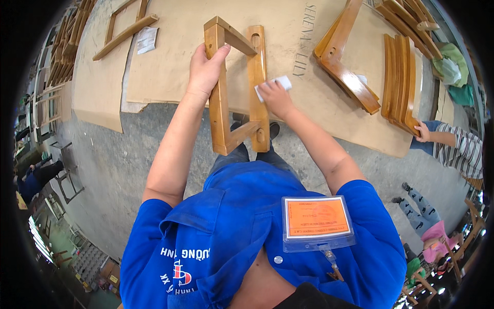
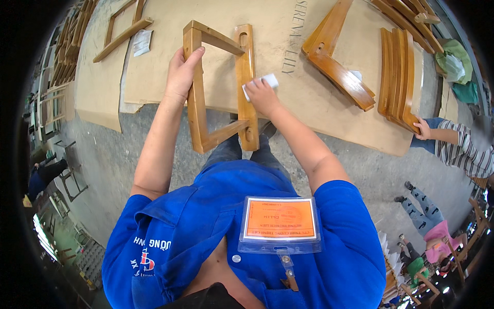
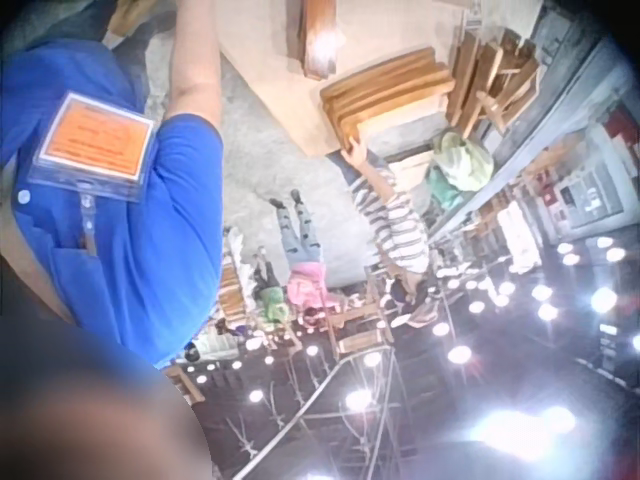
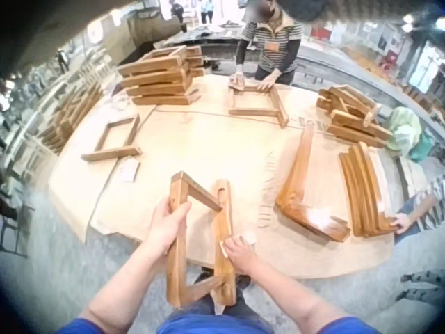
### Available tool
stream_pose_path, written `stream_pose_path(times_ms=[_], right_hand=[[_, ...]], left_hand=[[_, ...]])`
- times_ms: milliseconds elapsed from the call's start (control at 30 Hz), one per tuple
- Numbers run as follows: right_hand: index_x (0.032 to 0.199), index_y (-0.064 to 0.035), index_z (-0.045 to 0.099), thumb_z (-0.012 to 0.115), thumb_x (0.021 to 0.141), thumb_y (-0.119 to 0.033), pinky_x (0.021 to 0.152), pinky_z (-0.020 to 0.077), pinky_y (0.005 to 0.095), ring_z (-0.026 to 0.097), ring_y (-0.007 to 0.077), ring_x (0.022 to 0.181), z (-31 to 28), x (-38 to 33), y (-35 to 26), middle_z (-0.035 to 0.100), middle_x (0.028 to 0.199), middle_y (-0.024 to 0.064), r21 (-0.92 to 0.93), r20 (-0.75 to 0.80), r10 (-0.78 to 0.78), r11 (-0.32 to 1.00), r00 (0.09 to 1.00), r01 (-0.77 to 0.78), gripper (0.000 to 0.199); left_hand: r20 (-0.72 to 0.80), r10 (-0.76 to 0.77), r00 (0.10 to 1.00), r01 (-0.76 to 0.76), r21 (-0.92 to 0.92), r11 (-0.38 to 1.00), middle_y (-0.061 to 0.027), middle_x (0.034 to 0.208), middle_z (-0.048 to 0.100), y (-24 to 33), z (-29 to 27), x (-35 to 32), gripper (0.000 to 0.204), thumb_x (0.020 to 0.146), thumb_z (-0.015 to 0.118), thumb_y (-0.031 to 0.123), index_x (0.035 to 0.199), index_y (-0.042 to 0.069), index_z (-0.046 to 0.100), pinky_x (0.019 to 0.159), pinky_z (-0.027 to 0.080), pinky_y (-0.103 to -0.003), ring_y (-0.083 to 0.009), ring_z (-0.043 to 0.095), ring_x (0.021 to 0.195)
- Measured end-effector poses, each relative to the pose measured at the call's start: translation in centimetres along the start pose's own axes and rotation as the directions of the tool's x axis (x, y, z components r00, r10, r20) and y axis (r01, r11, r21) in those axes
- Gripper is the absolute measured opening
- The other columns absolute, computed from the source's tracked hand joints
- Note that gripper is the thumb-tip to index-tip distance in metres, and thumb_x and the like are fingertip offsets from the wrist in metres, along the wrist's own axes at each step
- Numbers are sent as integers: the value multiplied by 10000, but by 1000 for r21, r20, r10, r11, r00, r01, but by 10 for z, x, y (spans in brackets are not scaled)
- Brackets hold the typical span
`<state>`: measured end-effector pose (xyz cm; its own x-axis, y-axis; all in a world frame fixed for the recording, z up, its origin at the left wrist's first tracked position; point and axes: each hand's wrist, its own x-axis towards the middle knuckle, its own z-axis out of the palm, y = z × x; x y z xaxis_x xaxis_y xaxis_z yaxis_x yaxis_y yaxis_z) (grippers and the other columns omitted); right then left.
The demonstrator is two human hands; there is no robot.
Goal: The person wipes wooden furniture parts with a white cloth, handling each piece one at a time. They pick up parts, wipe surfaces, and place them back on the workbench.
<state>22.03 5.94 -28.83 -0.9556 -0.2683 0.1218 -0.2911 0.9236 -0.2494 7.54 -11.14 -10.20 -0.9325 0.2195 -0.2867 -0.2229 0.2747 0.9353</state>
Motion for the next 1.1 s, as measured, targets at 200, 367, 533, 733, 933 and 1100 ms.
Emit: stream_pose_path(times_ms=[200,367,533,733,933,1100], right_hand=[[1344,-95,499,507,839,-160,1044,348,478,387,265,1309,18,-32,-4,457,1378,44,-54,39,-26,998,999,28,509],[1341,-102,497,506,839,-157,1022,359,508,405,284,1270,33,60,38,441,1388,25,-160,-32,107,981,994,-111,505],[1335,-98,495,494,834,-153,1057,319,527,392,294,1265,34,44,20,445,1359,42,-110,-5,136,985,991,-135,504],[1357,-86,470,484,832,-147,1078,297,533,378,294,1281,38,60,28,435,1372,44,-147,12,115,983,993,-112,529],[1346,-83,475,490,847,-132,1073,317,521,384,278,1298,36,54,13,461,1346,54,-61,13,130,990,991,-129,502],[1338,-86,480,492,842,-119,1076,315,512,373,257,1311,31,52,15,449,1360,53,-63,29,63,996,998,-61,497]], left_hand=[[5,0,1000,0,-29,1000,-129,1000,655,7,4,-4,437,842,702,242,1118,-55,538,791,497,-296,-169,620,897],[6,51,999,-50,-41,998,-135,1008,660,6,12,-3,426,839,702,219,1110,-62,532,812,500,-302,-175,629,919],[-2,81,997,-81,-32,996,-139,1019,660,4,13,-2,415,840,698,194,1110,-68,524,825,499,-304,-180,629,942],[24,77,997,-74,-115,991,-146,1034,656,4,16,-2,424,847,694,185,1127,-75,509,835,496,-308,-179,625,954],[33,71,997,-68,-79,995,-146,1033,656,7,18,-3,421,852,691,185,1128,-76,508,839,494,-309,-178,624,955],[23,91,996,-90,-46,995,-151,1022,664,6,19,-3,425,845,696,194,1119,-75,514,829,498,-311,-186,631,937]])
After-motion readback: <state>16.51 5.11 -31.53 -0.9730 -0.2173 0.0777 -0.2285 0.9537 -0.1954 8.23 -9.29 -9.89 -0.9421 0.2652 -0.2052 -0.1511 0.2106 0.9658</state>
